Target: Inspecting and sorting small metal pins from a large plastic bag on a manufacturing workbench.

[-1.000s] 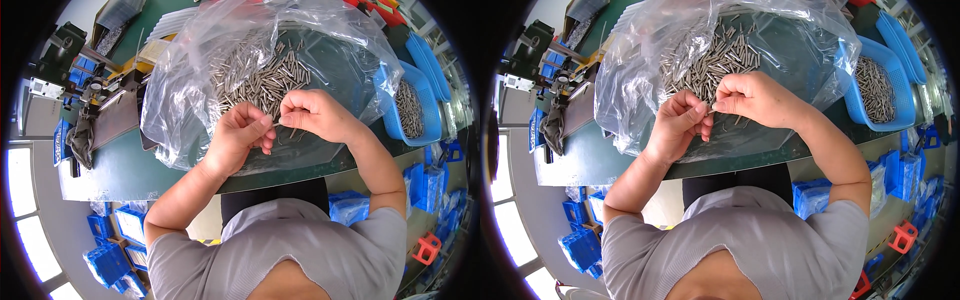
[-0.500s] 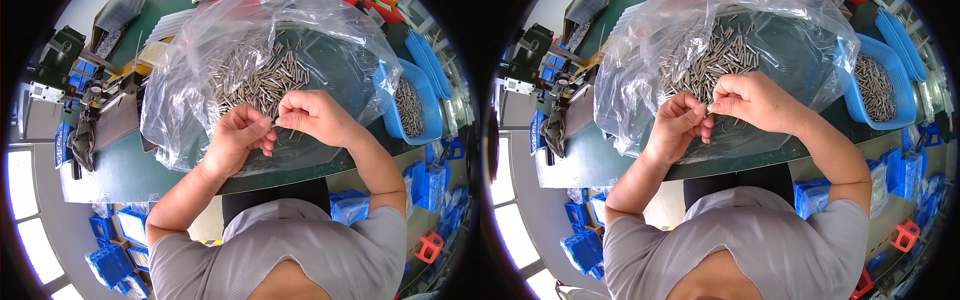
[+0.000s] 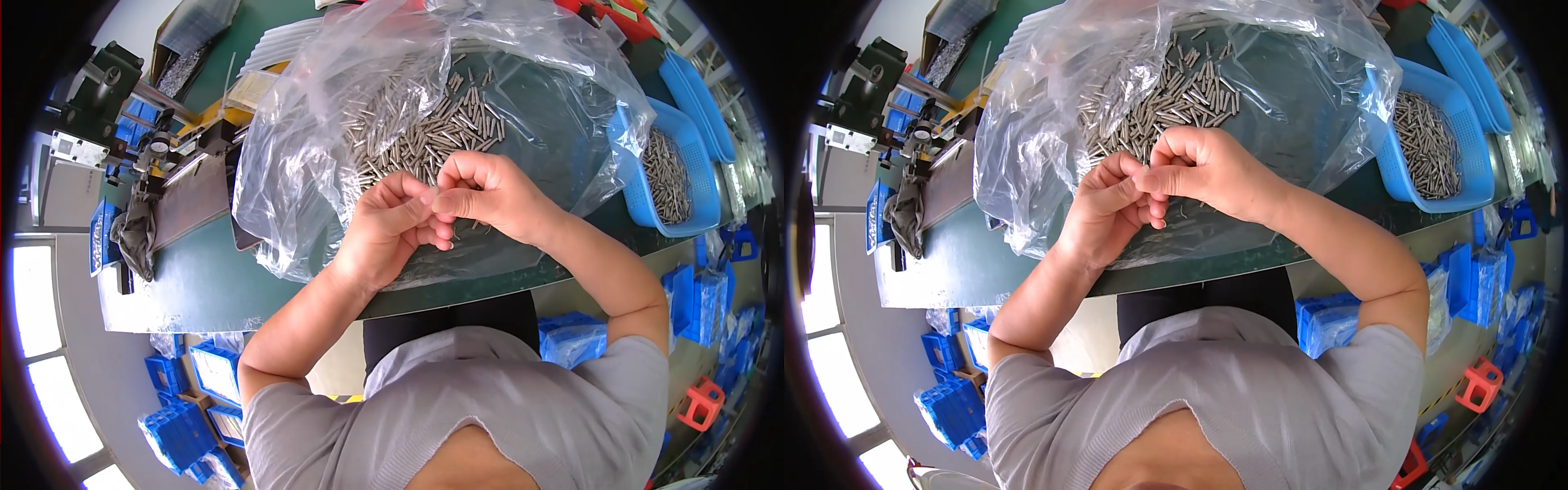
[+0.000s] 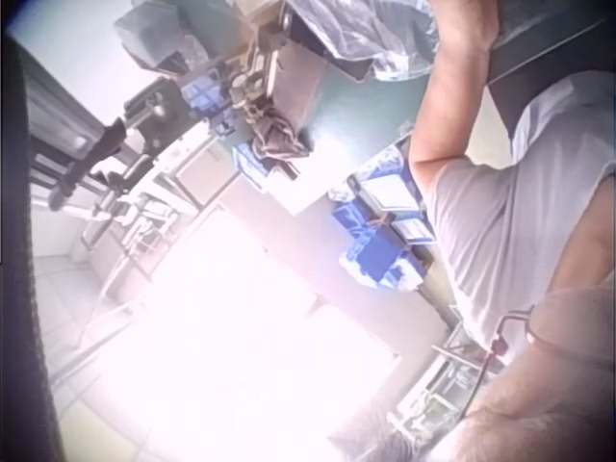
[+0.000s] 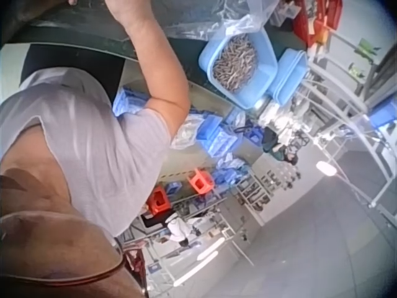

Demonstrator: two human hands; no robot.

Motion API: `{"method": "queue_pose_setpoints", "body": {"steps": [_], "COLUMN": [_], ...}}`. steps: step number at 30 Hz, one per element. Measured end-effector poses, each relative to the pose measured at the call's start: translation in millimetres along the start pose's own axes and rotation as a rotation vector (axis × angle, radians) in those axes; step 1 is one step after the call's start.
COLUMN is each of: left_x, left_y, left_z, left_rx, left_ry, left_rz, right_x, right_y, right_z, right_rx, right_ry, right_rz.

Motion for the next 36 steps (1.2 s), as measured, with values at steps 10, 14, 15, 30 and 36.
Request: {"method": "queue_pose_setpoints", "body": {"steps": [10,14,15,30,36], "left_x": [1,2,2,-1,-2], "left_y": [7,8,8,12,10], "left_z": [-8,-6,-7,-5,-3], "left_rx": [0.073,0.036,0.035,0.032,0.067], "left_ry": [0.103,0.081,0.069,0.042,0.07], "left_rz": [0.058,0.055,0.058,0.064,0.057], "right_x": [3,7,9,0,-3], "right_y": [-11,-10,-4,-7,-19], "right_z": [-48,-52,-55,-26,-22], "right_rx": [0.209,0.469,0.327,-1.04,-0.877], "right_ry": [0.206,0.155,0.159,-0.143,-0.096], "right_rz": [0.031,0.177,0.174,-0.279,-0.277]}}
Point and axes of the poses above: each hand's wrist, its own x-axis towards the middle knuckle, its own z-axis out of the palm, y = z × x, the point moved 8 cm from there along x, towards the middle knuckle, and after that the axes turned 11 degrees about y, right-handed, at the moved point
